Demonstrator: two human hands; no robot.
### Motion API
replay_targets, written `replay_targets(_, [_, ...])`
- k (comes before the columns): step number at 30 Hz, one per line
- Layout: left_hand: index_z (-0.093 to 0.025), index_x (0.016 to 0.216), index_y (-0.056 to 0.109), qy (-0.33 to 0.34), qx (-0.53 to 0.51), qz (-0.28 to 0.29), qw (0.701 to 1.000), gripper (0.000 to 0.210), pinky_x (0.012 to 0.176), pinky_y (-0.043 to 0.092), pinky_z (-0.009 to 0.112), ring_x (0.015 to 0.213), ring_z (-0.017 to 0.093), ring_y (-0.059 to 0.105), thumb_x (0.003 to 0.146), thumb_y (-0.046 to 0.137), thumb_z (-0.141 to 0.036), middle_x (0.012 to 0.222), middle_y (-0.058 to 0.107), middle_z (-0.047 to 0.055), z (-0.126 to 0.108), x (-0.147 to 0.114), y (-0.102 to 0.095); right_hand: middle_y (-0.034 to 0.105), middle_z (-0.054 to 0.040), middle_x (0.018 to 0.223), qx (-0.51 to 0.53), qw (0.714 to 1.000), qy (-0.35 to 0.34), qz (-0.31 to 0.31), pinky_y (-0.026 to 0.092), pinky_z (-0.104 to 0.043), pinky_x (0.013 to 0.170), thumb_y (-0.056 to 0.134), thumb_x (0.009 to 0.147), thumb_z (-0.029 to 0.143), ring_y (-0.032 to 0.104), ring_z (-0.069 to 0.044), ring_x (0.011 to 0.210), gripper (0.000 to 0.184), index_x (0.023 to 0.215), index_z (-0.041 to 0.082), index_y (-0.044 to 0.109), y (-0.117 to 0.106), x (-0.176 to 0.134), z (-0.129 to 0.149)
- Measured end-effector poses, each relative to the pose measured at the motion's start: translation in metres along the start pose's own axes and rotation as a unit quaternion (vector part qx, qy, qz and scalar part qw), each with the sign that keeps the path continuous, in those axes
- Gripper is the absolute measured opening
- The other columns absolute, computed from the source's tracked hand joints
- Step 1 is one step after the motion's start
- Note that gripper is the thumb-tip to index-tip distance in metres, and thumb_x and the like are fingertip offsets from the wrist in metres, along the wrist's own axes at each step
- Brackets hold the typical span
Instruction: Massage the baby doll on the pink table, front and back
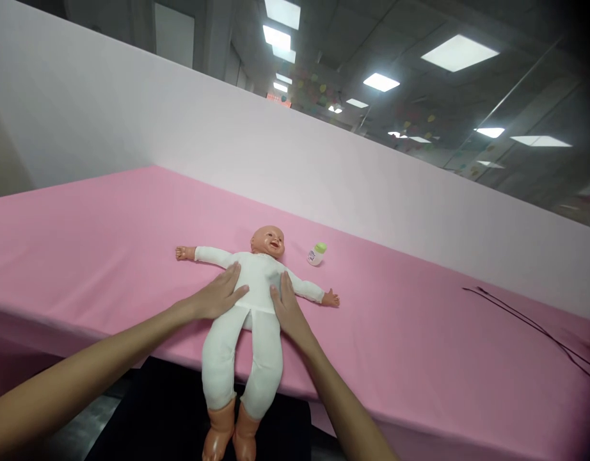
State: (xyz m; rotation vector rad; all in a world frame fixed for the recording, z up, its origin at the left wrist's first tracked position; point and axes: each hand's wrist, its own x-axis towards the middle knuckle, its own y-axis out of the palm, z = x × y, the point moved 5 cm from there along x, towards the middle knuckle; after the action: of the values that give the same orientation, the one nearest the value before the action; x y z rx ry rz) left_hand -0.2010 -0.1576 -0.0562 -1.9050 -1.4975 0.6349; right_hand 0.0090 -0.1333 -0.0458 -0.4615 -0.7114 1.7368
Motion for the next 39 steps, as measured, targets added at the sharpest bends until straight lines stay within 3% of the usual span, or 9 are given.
replay_targets(5, [-0.006, 0.167, 0.010, 0.047, 0.012, 0.007, 0.999, 0.091, 0.130, 0.011, 0.050, 0.160, 0.031, -0.004, 0.103, 0.022, -0.069, 0.172, -0.005, 0.016, -0.031, -0.027, 0.004, -0.003, -0.0109, 0.174, -0.049, 0.998, 0.008, 0.050, 0.002, -0.047, 0.132, 0.026, 0.102, 0.066, -0.003, -0.025, 0.162, 0.091, 0.165, 0.003, 0.007, 0.005, -0.015, 0.020])
replay_targets(10, [-0.005, 0.165, 0.019, 0.098, 0.045, -0.037, 0.993, 0.082, 0.131, 0.006, 0.046, 0.161, 0.026, 0.003, 0.106, 0.020, -0.061, 0.173, 0.009, 0.016, -0.059, 0.012, 0.011, 0.018, -0.0109, 0.173, -0.080, 0.990, -0.109, 0.046, 0.008, -0.045, 0.133, 0.030, 0.104, 0.047, 0.011, -0.024, 0.162, 0.070, 0.163, 0.009, 0.029, 0.014, 0.015, 0.043])
replay_targets(13, [-0.001, 0.164, 0.020, 0.066, 0.041, -0.068, 0.995, 0.085, 0.131, 0.007, 0.047, 0.161, 0.027, 0.006, 0.105, 0.020, -0.063, 0.172, 0.011, 0.018, -0.048, 0.037, 0.009, 0.030, -0.0110, 0.170, -0.056, 0.993, -0.098, -0.019, 0.014, -0.045, 0.132, 0.037, 0.102, 0.046, 0.023, -0.024, 0.159, 0.069, 0.161, 0.012, 0.036, 0.009, 0.034, 0.033])
replay_targets(16, [-0.002, 0.165, 0.018, 0.055, 0.034, -0.076, 0.995, 0.091, 0.130, 0.009, 0.049, 0.161, 0.030, 0.005, 0.103, 0.023, -0.069, 0.172, 0.010, 0.019, -0.029, 0.042, 0.004, 0.030, -0.0107, 0.170, -0.011, 0.997, -0.059, -0.051, 0.015, -0.046, 0.132, 0.041, 0.100, 0.059, 0.023, -0.025, 0.159, 0.076, 0.161, 0.013, 0.036, 0.004, 0.038, 0.014])
replay_targets(22, [0.002, 0.164, 0.015, 0.035, 0.040, -0.035, 0.998, 0.088, 0.129, 0.015, 0.050, 0.160, 0.033, 0.005, 0.105, 0.024, -0.062, 0.170, 0.005, 0.023, -0.009, -0.002, -0.003, 0.006, -0.0084, 0.175, 0.000, 1.000, -0.005, -0.011, 0.005, -0.044, 0.132, 0.032, 0.099, 0.072, 0.005, -0.023, 0.163, 0.093, 0.167, 0.011, 0.012, -0.001, 0.001, 0.002])
replay_targets(27, [0.001, 0.164, 0.015, 0.054, 0.034, 0.015, 0.998, 0.089, 0.129, 0.015, 0.052, 0.160, 0.033, 0.001, 0.104, 0.026, -0.064, 0.171, 0.001, 0.021, -0.034, -0.029, 0.004, -0.003, -0.0075, 0.174, -0.039, 0.998, 0.001, 0.054, 0.003, -0.047, 0.132, 0.033, 0.101, 0.069, -0.003, -0.024, 0.162, 0.092, 0.167, 0.011, 0.006, 0.005, -0.027, 0.020])
replay_targets(32, [-0.006, 0.166, 0.017, 0.095, 0.061, -0.018, 0.993, 0.078, 0.130, 0.006, 0.048, 0.161, 0.027, -0.001, 0.107, 0.019, -0.057, 0.174, 0.004, 0.014, -0.055, 0.011, 0.011, 0.014, -0.0074, 0.174, -0.076, 0.988, -0.121, 0.063, 0.006, -0.045, 0.132, 0.028, 0.105, 0.054, 0.008, -0.022, 0.162, 0.073, 0.165, 0.013, 0.025, 0.011, 0.005, 0.035])
replay_targets(36, [-0.007, 0.166, 0.016, 0.060, 0.038, -0.055, 0.996, 0.088, 0.130, 0.008, 0.050, 0.161, 0.030, 0.000, 0.103, 0.025, -0.067, 0.174, 0.005, 0.015, -0.037, 0.042, 0.005, 0.023, -0.0092, 0.173, -0.020, 0.997, -0.068, -0.015, 0.010, -0.047, 0.132, 0.038, 0.100, 0.065, 0.016, -0.025, 0.161, 0.080, 0.163, 0.016, 0.033, -0.001, 0.035, 0.010])
replay_targets(39, [-0.003, 0.166, 0.013, 0.018, 0.021, -0.079, 0.997, 0.094, 0.130, 0.010, 0.051, 0.161, 0.033, 0.001, 0.101, 0.031, -0.069, 0.172, 0.004, 0.020, -0.021, 0.041, -0.005, 0.026, -0.0125, 0.171, 0.031, 0.997, -0.023, -0.067, 0.014, -0.046, 0.131, 0.039, 0.098, 0.072, 0.021, -0.027, 0.160, 0.088, 0.163, 0.013, 0.031, -0.007, 0.038, -0.008])
